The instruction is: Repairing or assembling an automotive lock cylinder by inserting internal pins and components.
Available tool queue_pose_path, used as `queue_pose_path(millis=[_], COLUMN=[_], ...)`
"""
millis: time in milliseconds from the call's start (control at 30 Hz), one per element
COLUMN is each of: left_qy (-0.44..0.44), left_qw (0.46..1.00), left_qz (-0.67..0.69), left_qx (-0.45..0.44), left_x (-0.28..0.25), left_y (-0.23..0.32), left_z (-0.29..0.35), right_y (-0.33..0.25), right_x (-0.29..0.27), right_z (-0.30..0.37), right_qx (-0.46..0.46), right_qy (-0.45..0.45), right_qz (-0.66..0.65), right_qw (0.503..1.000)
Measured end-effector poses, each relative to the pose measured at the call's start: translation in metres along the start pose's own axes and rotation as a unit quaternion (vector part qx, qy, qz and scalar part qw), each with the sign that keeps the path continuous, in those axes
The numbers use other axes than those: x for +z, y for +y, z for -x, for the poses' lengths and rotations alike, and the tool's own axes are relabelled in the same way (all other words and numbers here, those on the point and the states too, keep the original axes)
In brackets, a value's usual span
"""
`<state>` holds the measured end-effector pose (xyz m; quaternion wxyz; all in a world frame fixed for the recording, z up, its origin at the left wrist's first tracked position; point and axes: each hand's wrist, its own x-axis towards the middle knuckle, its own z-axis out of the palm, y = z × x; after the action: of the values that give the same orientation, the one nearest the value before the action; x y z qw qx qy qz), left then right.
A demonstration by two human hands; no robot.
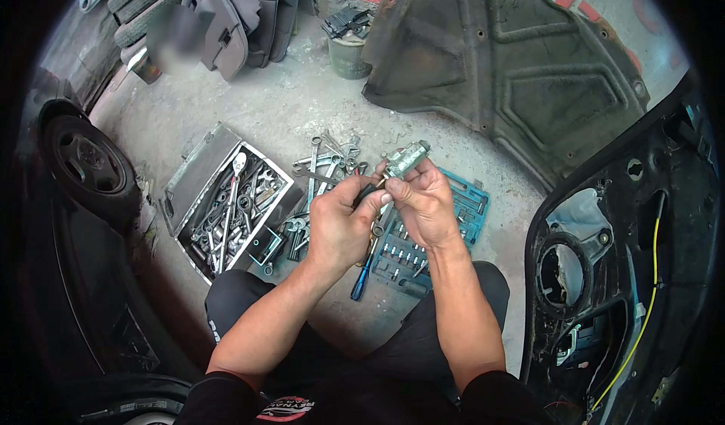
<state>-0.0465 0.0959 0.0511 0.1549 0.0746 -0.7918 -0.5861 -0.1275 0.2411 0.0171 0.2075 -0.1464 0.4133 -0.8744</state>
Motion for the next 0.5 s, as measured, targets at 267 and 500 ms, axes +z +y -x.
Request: queue_pose_path(millis=[267, 500], left_qy=[-0.058, -0.017], left_qw=[0.972, 0.991], left_qz=[0.225, 0.129], left_qx=[-0.024, 0.005], left_x=[0.003, 0.005], left_y=[-0.02, -0.01], left_z=[0.002, -0.003], right_y=[-0.008, -0.007], right_x=[-0.003, 0.003], right_z=[-0.002, -0.003], right_qx=[-0.008, 0.015], right_qy=[-0.022, -0.011], right_qz=[-0.029, 0.001], right_qw=[0.999, 1.0])
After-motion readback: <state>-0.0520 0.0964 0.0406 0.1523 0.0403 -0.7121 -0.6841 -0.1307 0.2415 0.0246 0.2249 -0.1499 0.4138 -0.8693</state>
